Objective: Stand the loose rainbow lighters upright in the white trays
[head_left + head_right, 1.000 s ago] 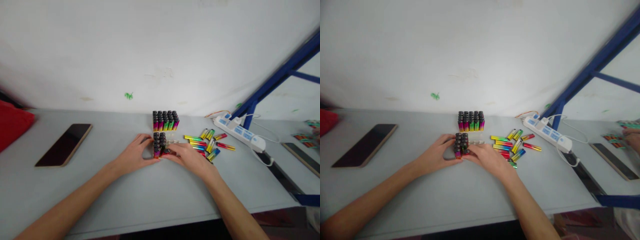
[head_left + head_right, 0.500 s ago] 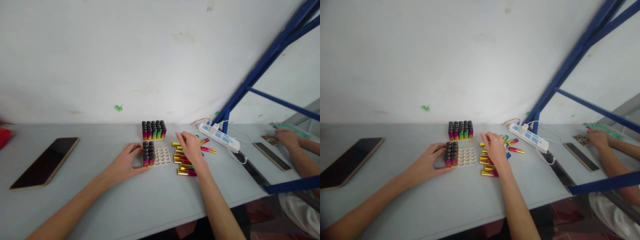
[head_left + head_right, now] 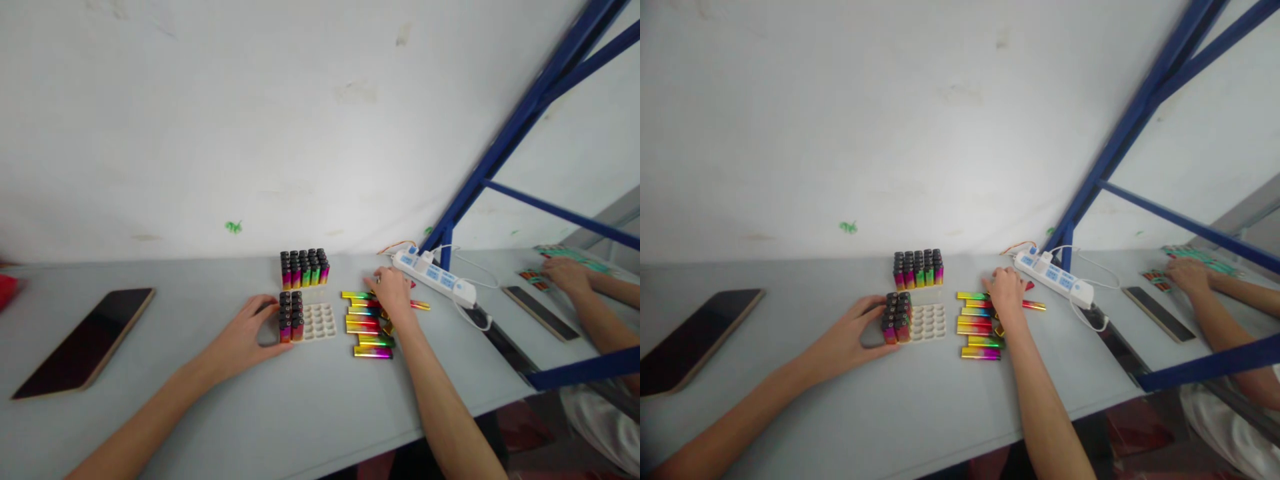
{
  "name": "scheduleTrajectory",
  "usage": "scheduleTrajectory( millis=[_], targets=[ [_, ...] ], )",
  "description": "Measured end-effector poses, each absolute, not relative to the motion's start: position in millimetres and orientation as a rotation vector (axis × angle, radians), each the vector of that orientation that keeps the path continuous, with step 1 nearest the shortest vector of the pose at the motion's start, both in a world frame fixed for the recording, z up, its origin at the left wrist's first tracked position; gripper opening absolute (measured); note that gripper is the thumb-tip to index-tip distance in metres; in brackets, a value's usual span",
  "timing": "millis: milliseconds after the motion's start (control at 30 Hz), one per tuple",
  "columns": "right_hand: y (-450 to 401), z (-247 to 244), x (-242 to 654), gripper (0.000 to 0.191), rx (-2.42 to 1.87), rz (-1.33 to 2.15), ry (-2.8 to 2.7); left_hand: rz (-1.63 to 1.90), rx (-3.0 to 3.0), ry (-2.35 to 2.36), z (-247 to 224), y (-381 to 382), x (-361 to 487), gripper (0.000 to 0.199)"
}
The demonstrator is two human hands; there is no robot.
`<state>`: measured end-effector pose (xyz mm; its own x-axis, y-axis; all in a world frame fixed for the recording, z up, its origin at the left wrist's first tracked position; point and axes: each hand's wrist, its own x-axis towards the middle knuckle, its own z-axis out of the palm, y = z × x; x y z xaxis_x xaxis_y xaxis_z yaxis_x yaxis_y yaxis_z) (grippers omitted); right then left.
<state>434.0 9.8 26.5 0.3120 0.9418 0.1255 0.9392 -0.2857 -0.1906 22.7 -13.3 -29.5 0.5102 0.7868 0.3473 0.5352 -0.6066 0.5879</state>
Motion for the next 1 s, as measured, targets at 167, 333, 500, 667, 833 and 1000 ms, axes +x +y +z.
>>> scheduleTrajectory(
  millis=[167,333,500,667,833,1000],
  targets=[
    [17.0,21.7,429.6,0.036,-2.235,0.072,-1.790,0.873,2.353,1.108,-30.0,-15.3,24.3,0.062],
    [25.6,10.2,435.5,0.055,-2.089,0.224,-1.781,0.850,2.347,1.127,-25.1,-18.5,25.1,0.061],
    [27.7,6.0,436.1,0.049,-2.013,0.232,-1.828,0.828,2.344,1.112,-18.0,-20.5,25.2,0.062],
    [26.3,8.7,429.3,0.024,-1.643,0.338,-1.777,0.805,2.371,1.094,-16.4,-22.4,27.5,0.060],
    [20.4,25.5,404.9,0.060,-1.363,0.841,-1.536,0.784,2.407,1.121,-20.6,-22.6,29.7,0.063],
    [11.0,43.4,366.3,0.078,-1.349,0.599,-1.660,0.796,2.398,1.093,-18.0,-21.3,28.4,0.060]
  ],
)
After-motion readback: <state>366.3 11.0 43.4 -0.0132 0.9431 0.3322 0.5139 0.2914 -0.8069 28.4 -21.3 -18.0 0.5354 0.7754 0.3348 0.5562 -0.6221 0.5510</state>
